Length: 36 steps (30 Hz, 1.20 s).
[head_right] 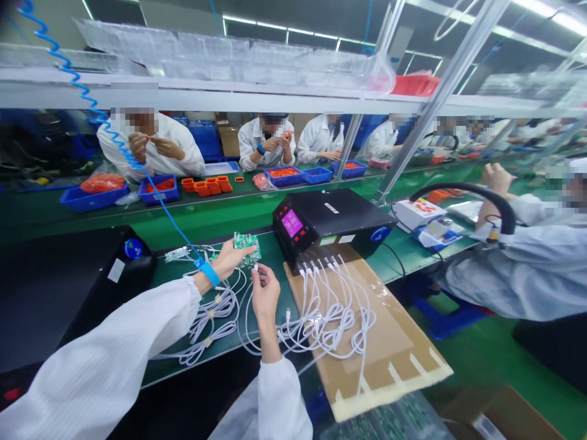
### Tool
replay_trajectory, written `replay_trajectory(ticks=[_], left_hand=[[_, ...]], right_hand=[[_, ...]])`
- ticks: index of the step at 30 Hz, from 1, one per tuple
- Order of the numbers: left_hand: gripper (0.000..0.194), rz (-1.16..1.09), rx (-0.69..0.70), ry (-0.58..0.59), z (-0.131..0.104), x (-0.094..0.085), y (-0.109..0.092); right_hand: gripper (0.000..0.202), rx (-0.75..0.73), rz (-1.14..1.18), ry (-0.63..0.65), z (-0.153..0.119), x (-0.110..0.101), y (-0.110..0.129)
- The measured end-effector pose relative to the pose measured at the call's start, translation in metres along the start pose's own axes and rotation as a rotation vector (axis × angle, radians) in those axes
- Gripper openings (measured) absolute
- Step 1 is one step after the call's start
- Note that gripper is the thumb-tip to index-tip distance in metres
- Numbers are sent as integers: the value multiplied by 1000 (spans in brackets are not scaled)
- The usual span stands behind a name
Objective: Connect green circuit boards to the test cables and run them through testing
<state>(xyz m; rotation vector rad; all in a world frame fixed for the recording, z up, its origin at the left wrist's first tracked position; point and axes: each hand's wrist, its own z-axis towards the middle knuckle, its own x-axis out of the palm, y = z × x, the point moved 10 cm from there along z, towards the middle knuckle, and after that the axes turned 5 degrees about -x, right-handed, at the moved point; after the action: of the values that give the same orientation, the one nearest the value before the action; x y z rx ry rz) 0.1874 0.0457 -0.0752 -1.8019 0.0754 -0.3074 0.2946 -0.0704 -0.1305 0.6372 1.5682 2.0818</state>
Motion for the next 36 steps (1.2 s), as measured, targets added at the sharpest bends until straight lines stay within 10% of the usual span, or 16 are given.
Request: replay_trajectory(ticks=[29, 36], left_hand=[[32, 151, 73, 30, -20, -6, -2], [21, 208, 198, -134, -16, -21, -5]], right_hand=[[56, 58, 143, -1, 1, -16, -1], [39, 165, -641, 173, 38, -22, -17]])
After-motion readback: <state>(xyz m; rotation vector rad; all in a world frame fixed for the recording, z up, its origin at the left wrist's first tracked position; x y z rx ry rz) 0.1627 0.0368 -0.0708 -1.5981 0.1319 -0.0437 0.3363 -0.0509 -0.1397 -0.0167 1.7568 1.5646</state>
